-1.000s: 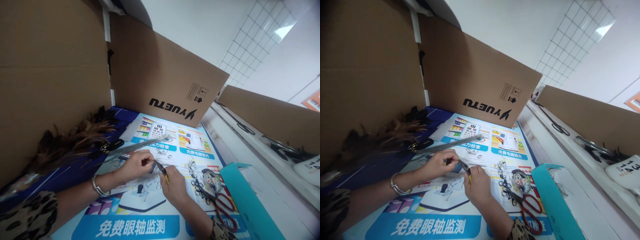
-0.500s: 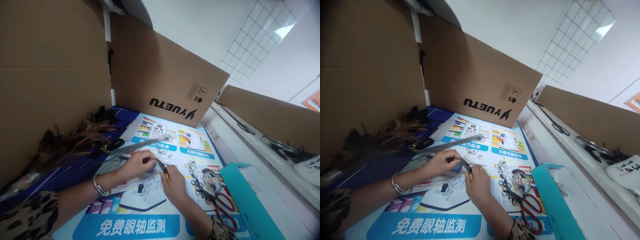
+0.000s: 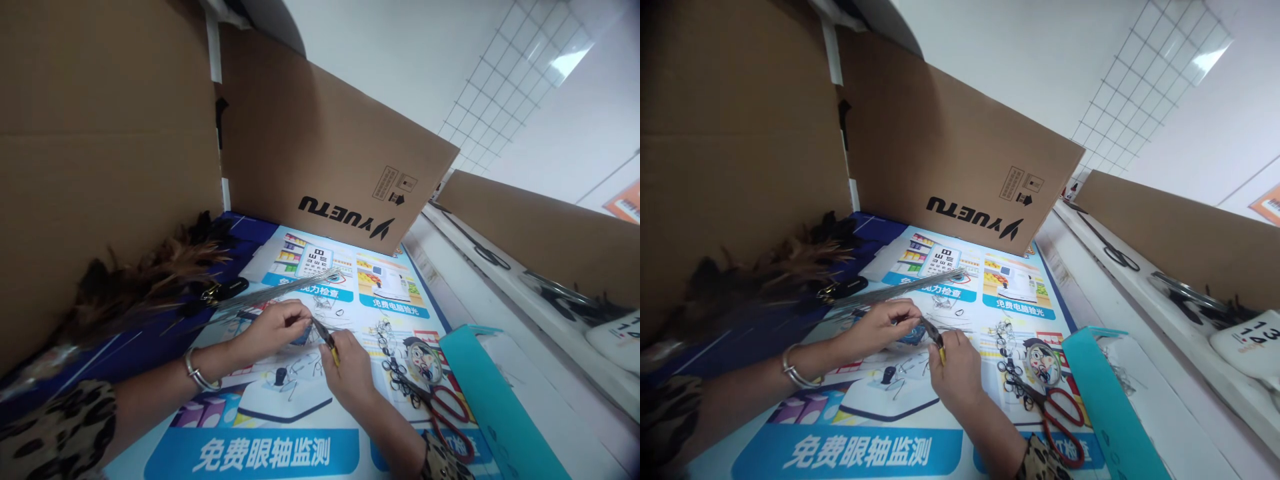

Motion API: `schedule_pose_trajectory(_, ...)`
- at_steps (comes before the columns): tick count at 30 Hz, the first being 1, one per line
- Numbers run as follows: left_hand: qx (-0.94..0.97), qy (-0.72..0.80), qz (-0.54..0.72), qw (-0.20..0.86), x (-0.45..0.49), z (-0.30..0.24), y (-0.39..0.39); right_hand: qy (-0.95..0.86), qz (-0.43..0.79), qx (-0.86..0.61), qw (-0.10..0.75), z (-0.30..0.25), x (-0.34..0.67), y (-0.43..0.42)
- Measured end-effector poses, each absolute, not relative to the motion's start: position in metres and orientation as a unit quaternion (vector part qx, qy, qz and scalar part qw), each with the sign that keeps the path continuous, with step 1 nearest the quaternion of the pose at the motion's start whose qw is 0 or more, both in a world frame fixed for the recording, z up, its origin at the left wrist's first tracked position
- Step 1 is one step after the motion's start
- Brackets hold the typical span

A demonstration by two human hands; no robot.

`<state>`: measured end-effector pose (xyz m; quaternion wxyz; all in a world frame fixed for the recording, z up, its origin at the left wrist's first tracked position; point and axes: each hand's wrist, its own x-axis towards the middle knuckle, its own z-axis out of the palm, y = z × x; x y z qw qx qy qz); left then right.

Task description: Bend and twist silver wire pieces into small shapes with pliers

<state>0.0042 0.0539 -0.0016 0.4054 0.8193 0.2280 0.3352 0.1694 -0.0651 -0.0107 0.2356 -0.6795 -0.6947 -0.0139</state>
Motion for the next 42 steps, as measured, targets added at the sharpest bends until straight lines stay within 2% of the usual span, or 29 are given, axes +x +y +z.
schedule_pose_trajectory(6, 0.827, 0.226, 0.338, 0.388, 0.002, 0.0, 0.058, -0.71, -0.041, -0.666, 0.224, -0.01, 0.179, -0.064)
schedule_pose_trajectory(14, 0.744, 0.234, 0.246, 0.575, -0.003, 0.0, 0.067, -0.725, -0.094, -0.641, 0.236, -0.013, 0.194, -0.058)
schedule_pose_trajectory(17, 0.737, 0.232, 0.212, 0.598, -0.004, 0.002, 0.067, -0.73, -0.092, -0.638, 0.23, -0.012, 0.194, -0.058)
schedule_pose_trajectory(27, 0.761, 0.218, 0.192, 0.579, -0.006, 0.002, 0.067, -0.733, -0.109, -0.633, 0.222, -0.016, 0.194, -0.058)
schedule_pose_trajectory(31, 0.785, 0.21, 0.192, 0.551, -0.004, -0.002, 0.069, -0.731, -0.144, -0.638, 0.195, -0.013, 0.195, -0.059)
schedule_pose_trajectory(35, 0.804, 0.224, 0.234, 0.498, -0.002, -0.006, 0.069, -0.736, -0.202, -0.628, 0.151, -0.008, 0.193, -0.059)
schedule_pose_trajectory(42, 0.81, 0.24, 0.281, 0.455, 0.001, -0.008, 0.064, -0.725, -0.198, -0.64, 0.158, -0.009, 0.191, -0.058)
